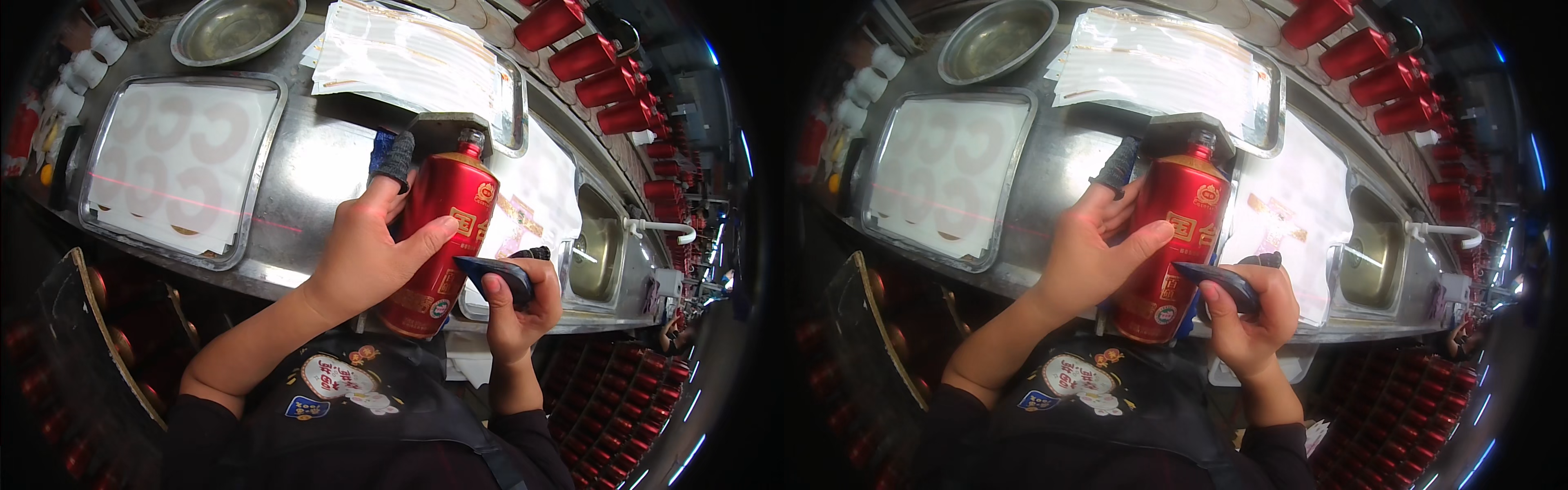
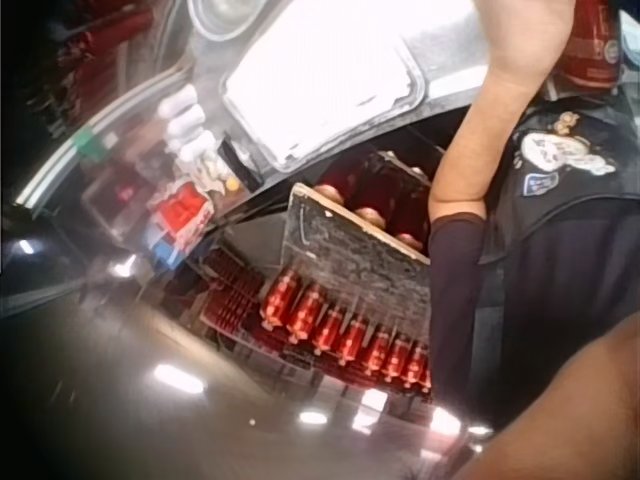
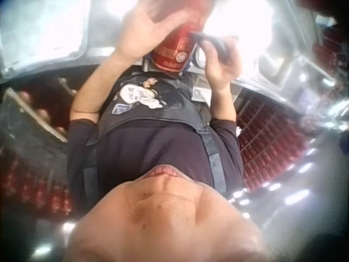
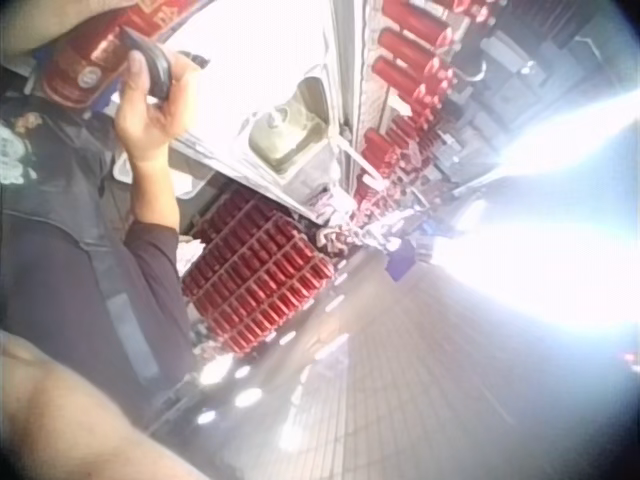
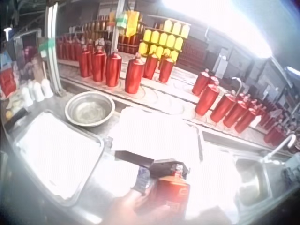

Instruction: The person applies gold circular labels to the necks of red cylindrical bottles. They pick up each label, align it around the bottle neck, and smooth it down with their fingers. Finished bottles are placed on a nearby tray.

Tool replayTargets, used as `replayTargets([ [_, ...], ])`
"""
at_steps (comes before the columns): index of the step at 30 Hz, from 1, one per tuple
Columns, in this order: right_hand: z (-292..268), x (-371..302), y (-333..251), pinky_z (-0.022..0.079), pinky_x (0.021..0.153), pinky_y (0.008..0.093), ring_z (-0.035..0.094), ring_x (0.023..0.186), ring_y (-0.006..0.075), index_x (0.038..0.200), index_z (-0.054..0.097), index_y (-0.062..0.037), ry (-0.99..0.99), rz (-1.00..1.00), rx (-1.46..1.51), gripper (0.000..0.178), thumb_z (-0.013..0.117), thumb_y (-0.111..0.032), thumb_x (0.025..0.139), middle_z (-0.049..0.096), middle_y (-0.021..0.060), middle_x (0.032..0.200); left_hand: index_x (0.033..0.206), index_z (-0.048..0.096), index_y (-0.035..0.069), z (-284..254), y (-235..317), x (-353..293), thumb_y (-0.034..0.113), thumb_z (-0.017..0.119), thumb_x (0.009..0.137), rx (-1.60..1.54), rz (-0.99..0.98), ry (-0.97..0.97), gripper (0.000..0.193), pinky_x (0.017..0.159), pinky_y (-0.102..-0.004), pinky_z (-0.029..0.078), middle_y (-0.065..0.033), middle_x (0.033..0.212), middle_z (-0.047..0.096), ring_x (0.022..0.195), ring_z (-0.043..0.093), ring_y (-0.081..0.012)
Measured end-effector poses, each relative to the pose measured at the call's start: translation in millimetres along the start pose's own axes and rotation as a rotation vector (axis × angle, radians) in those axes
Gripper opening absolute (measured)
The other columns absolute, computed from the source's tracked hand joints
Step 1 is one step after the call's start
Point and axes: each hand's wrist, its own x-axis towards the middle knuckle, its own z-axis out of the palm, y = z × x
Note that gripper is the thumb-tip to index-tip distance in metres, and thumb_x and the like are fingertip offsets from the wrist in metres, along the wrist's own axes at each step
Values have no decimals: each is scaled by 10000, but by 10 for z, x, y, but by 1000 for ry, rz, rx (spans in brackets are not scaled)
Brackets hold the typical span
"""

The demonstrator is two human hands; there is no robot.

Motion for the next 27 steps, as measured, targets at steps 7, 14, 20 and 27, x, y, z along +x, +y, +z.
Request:
replayTargets([
  [7,15,29,8,440,754,240,554,798,120,943,628,7,2,-40,-37,199,789,-89,875,620,53,898,1025,487,-85,-43,48,46,124,727,936,-46,-117,-41,330,956,-339,532,-296,1270,599,1164,620,-234],
  [14,-9,10,24,435,751,236,549,798,115,952,631,6,-8,-79,-83,198,787,-92,879,617,48,895,1057,488,-92,-65,59,12,121,718,941,104,-156,-98,334,1003,-338,519,-287,1325,591,1211,605,-227],
  [20,35,84,-44,463,638,249,597,693,145,911,666,14,45,-68,20,167,802,-52,840,660,80,809,1200,506,-156,-43,-77,19,162,718,924,-101,10,4,471,996,-360,531,-305,1139,671,1164,667,-297],
  [27,31,683,-194,453,568,326,586,627,241,878,655,-14,-176,-493,-333,191,789,12,745,633,91,743,1255,457,-165,-108,-113,-25,139,686,948,-139,-16,-17,490,1056,-372,488,-382,1309,572,1301,569,-365],
])
